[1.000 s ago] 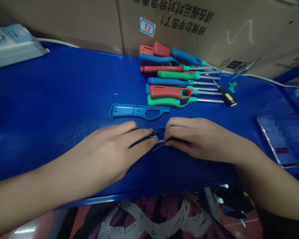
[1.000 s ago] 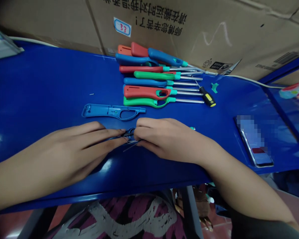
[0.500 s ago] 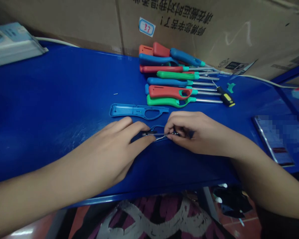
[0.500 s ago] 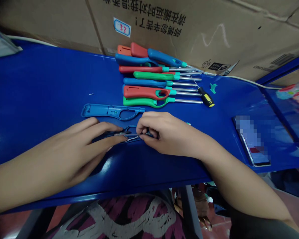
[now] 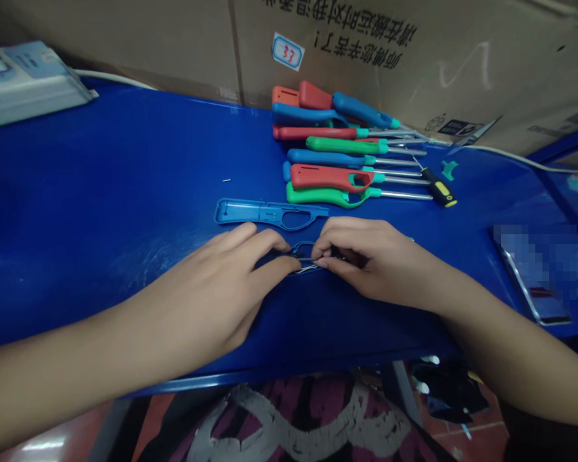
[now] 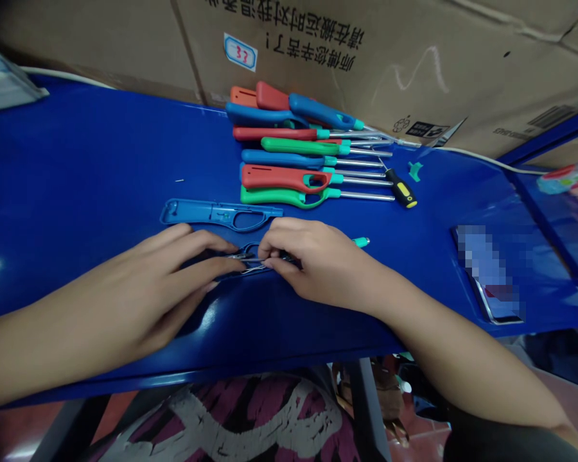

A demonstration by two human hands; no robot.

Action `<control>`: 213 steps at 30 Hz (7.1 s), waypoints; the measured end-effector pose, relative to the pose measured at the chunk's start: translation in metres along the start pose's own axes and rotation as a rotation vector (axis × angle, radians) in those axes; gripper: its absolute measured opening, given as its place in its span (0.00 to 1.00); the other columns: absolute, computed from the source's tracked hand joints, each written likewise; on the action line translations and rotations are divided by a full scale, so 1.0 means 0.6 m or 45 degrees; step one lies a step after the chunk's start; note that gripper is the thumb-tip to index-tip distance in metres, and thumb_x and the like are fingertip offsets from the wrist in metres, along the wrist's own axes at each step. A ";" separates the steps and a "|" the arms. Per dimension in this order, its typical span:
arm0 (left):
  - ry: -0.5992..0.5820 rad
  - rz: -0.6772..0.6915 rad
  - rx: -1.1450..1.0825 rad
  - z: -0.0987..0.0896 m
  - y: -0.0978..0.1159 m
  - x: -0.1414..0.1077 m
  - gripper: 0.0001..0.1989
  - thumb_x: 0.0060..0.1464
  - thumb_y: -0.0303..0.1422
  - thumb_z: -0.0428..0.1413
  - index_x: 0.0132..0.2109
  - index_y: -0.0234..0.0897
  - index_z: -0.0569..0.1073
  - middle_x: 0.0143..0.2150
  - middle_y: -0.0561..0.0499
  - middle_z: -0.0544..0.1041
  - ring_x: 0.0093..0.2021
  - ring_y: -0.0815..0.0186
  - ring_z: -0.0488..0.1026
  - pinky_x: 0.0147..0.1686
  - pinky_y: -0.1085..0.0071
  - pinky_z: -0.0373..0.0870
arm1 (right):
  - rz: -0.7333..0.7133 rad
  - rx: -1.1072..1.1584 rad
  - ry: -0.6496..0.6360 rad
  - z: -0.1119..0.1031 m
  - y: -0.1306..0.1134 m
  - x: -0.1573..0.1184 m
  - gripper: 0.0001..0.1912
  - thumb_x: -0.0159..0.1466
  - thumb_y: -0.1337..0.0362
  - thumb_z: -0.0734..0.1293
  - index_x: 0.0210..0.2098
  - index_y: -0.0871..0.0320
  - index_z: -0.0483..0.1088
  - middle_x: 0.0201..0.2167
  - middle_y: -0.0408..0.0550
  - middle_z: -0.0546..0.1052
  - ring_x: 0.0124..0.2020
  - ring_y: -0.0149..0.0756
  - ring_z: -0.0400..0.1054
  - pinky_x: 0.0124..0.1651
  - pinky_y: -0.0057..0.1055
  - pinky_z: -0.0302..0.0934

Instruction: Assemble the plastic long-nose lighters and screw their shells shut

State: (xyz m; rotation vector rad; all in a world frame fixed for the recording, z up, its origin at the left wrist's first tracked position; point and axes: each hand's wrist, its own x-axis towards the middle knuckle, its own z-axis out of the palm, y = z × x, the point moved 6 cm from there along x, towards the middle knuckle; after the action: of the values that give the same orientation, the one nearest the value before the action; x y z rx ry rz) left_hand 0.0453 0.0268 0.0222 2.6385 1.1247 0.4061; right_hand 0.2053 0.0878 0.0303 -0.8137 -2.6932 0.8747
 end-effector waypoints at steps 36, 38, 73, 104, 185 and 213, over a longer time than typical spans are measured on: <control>-0.034 0.155 0.202 -0.007 0.007 -0.003 0.26 0.56 0.23 0.52 0.61 0.39 0.74 0.56 0.41 0.74 0.49 0.50 0.70 0.46 0.53 0.75 | -0.013 0.114 -0.020 -0.002 0.002 0.006 0.04 0.67 0.72 0.68 0.38 0.58 0.73 0.35 0.41 0.73 0.28 0.25 0.60 0.33 0.26 0.56; -0.048 0.159 0.204 -0.006 0.008 -0.003 0.26 0.55 0.23 0.53 0.61 0.38 0.74 0.56 0.40 0.75 0.49 0.50 0.70 0.47 0.52 0.75 | -0.022 0.055 0.011 -0.004 0.000 0.005 0.03 0.66 0.72 0.68 0.37 0.58 0.73 0.34 0.42 0.72 0.28 0.25 0.60 0.33 0.26 0.56; -0.018 0.179 0.249 -0.016 0.009 -0.011 0.24 0.67 0.25 0.49 0.67 0.38 0.69 0.63 0.41 0.74 0.53 0.51 0.74 0.49 0.55 0.77 | 0.304 0.006 -0.200 -0.043 0.063 -0.013 0.08 0.61 0.61 0.74 0.27 0.56 0.76 0.20 0.37 0.72 0.21 0.26 0.62 0.25 0.26 0.51; 0.129 0.015 -0.080 -0.021 -0.001 -0.002 0.08 0.69 0.29 0.51 0.50 0.34 0.73 0.42 0.46 0.79 0.41 0.61 0.77 0.39 0.65 0.77 | 0.001 -0.037 0.105 0.000 0.001 0.004 0.07 0.69 0.61 0.67 0.36 0.58 0.73 0.35 0.42 0.74 0.33 0.28 0.65 0.34 0.28 0.55; 0.126 0.020 -0.152 -0.005 -0.021 0.015 0.17 0.69 0.31 0.51 0.61 0.39 0.70 0.54 0.43 0.76 0.55 0.57 0.72 0.56 0.56 0.72 | 0.463 -0.089 -0.196 -0.088 0.084 -0.031 0.12 0.66 0.55 0.65 0.38 0.57 0.73 0.26 0.41 0.74 0.25 0.30 0.62 0.28 0.28 0.54; 0.044 -0.172 -0.298 0.004 -0.016 0.001 0.16 0.69 0.32 0.52 0.61 0.40 0.68 0.55 0.44 0.72 0.55 0.57 0.69 0.55 0.57 0.72 | -0.074 -0.480 -0.180 0.000 -0.003 -0.009 0.11 0.75 0.62 0.56 0.43 0.56 0.67 0.41 0.45 0.72 0.33 0.33 0.64 0.34 0.32 0.53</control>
State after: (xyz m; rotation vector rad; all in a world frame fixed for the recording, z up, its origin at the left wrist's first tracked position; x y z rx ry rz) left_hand 0.0402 0.0338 0.0168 2.3481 1.1799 0.5238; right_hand 0.2088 0.0836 0.0316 -0.7607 -3.0413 0.4296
